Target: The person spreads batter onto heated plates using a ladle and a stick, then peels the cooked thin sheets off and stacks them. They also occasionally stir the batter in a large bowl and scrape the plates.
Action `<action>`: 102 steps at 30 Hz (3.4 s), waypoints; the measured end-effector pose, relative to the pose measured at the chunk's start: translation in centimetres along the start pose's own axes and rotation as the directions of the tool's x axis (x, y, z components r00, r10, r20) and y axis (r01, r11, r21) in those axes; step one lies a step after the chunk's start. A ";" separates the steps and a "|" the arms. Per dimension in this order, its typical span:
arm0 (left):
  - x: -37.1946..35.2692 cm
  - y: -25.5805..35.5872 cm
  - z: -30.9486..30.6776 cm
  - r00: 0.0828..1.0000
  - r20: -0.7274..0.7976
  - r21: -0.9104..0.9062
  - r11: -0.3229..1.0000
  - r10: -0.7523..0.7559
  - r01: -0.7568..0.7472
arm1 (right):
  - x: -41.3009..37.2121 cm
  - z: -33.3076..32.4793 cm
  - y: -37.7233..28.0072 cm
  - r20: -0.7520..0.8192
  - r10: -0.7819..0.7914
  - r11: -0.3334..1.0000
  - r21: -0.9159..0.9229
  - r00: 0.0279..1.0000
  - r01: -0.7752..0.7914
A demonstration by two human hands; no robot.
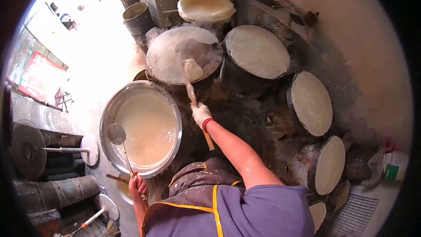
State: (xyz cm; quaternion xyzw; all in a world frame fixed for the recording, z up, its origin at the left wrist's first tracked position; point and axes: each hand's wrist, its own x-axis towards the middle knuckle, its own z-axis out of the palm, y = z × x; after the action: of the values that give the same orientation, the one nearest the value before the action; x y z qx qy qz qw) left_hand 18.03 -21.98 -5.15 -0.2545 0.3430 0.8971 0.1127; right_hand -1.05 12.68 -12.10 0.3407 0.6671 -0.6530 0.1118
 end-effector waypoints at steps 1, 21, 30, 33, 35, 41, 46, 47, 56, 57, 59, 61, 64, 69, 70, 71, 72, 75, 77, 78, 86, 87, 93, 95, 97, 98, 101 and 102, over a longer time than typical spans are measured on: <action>0.2 -0.3 1.0 1.000 0.005 0.042 0.999 0.022 -0.022 | 0.9 -1.4 -0.4 -0.015 0.020 0.996 0.083 1.000 -0.019; 3.8 -13.2 21.6 0.979 0.198 -0.202 0.975 -0.050 0.090 | 11.7 -20.6 -7.7 0.245 -0.422 0.700 -0.524 0.873 0.485; 5.6 -12.9 22.9 0.982 0.186 -0.053 0.997 -0.041 0.051 | 5.4 -23.8 -4.4 0.525 -0.173 0.761 -0.466 0.834 0.451; 5.8 -12.4 22.7 0.987 0.154 -0.091 0.994 -0.038 0.053 | 10.5 -22.0 -5.6 0.125 -0.419 0.687 -0.604 0.899 0.404; 6.1 -12.0 22.3 0.987 0.158 -0.101 0.993 -0.036 0.053 | 14.3 -19.5 -11.4 0.030 -0.417 0.662 -0.675 0.908 0.327; 6.1 -10.6 21.0 0.991 0.122 -0.075 0.996 -0.047 0.056 | 16.6 -15.3 -15.0 -0.024 -0.412 0.675 -0.679 0.911 0.287; 6.1 -9.2 17.9 0.987 0.147 -0.123 0.988 -0.071 0.090 | 12.3 -14.5 -5.2 -0.151 -0.329 0.936 0.076 0.932 0.342; 6.2 -8.9 17.5 0.985 0.151 -0.131 0.986 -0.087 0.107 | 12.9 -13.5 -4.1 -0.149 -0.331 0.937 0.067 0.932 0.343; 8.0 -6.2 16.5 0.975 0.187 -0.136 0.980 -0.117 0.144 | 13.8 -12.1 -6.4 -0.292 -0.384 0.922 -0.075 0.876 0.380; 8.1 -6.0 16.7 0.976 0.184 -0.138 0.980 -0.116 0.142 | 13.3 -11.6 -5.8 -0.251 -0.543 0.830 -0.304 0.801 0.468; 8.4 -6.1 17.2 0.972 0.203 -0.122 0.982 -0.114 0.141 | 10.0 -11.2 -12.0 -0.092 -0.242 0.883 -0.433 0.966 0.180; 8.5 -6.3 17.7 0.973 0.202 -0.127 0.982 -0.112 0.139 | 13.8 -12.2 -13.4 0.136 -0.454 0.807 -0.355 0.880 0.472; 8.2 -6.9 18.9 0.977 0.186 -0.140 0.982 -0.102 0.129 | 18.8 -15.4 -13.4 0.026 -0.460 0.814 -0.386 0.887 0.433; 8.0 -9.3 20.6 0.988 0.142 -0.185 0.979 -0.064 0.089 | 15.6 -14.6 -14.0 0.267 -0.488 0.702 -0.445 0.831 0.555; 7.9 -9.7 20.9 0.989 0.122 -0.191 0.976 -0.080 0.102 | 16.5 -14.7 -15.0 0.327 -0.482 0.641 -0.501 0.813 0.582; 8.0 -10.0 21.3 0.990 0.105 -0.196 0.974 -0.094 0.113 | 17.8 -14.7 -16.6 0.385 -0.474 0.573 -0.547 0.792 0.610; 7.8 -10.3 21.9 0.992 0.095 -0.198 0.975 -0.080 0.097 | 17.8 -14.9 -18.4 0.367 -0.469 0.622 -0.508 0.803 0.595; 6.9 -12.0 23.2 0.997 0.022 -0.196 0.978 -0.071 0.074 | 19.5 -15.2 -19.1 0.208 -0.449 0.718 -0.496 0.869 0.489; 6.3 -12.9 23.0 0.992 0.057 -0.258 0.959 -0.108 0.119 | 19.9 -16.4 -15.8 0.368 -0.436 0.694 -0.444 0.821 0.567; 6.3 -13.2 22.9 0.990 0.049 -0.260 0.955 -0.136 0.144 | 19.8 -17.2 -14.6 0.515 -0.423 0.662 -0.386 0.745 0.642; 9.9 -12.8 25.3 0.991 -0.053 0.184 0.975 -0.121 0.129 | 21.9 -16.2 -17.6 0.426 -0.435 0.778 -0.267 0.793 0.569; 10.7 -12.3 26.3 0.990 -0.051 0.185 0.973 -0.128 0.136 | 21.6 -16.1 -17.2 0.502 -0.409 0.754 -0.285 0.762 0.592; 16.4 -11.4 29.7 0.998 -0.051 0.503 0.862 -0.042 0.062 | 13.0 -23.4 -11.7 0.434 -0.102 0.988 -0.059 0.895 0.141; 18.2 -12.1 29.8 0.997 -0.074 0.711 0.703 0.032 0.030 | 9.3 -21.4 -9.5 0.196 0.061 0.975 0.198 0.979 -0.100; 19.3 -13.4 30.6 0.992 -0.096 0.771 0.637 0.081 0.023 | 7.7 -17.2 -5.7 0.231 0.045 0.975 0.201 0.972 -0.093; 19.7 -13.7 31.0 0.983 -0.115 0.825 0.565 0.141 0.016 | 6.2 -14.7 -5.7 0.287 0.040 0.975 0.196 0.957 -0.100; 19.9 -12.9 31.7 0.994 -0.078 0.772 0.635 0.079 0.010 | 4.9 -10.9 -6.2 0.467 0.095 0.950 0.221 0.879 -0.220; 20.4 -11.2 30.8 0.998 -0.035 0.651 0.756 -0.058 0.067 | 4.5 -11.1 -6.7 0.427 0.040 0.965 0.219 0.903 -0.147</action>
State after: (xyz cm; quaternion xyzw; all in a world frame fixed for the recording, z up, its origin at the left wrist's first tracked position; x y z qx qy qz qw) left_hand -6.65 7.55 -2.72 -0.2162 0.6253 0.7162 0.2220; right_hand -5.11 25.11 -8.12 0.2358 0.5242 -0.7822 0.2405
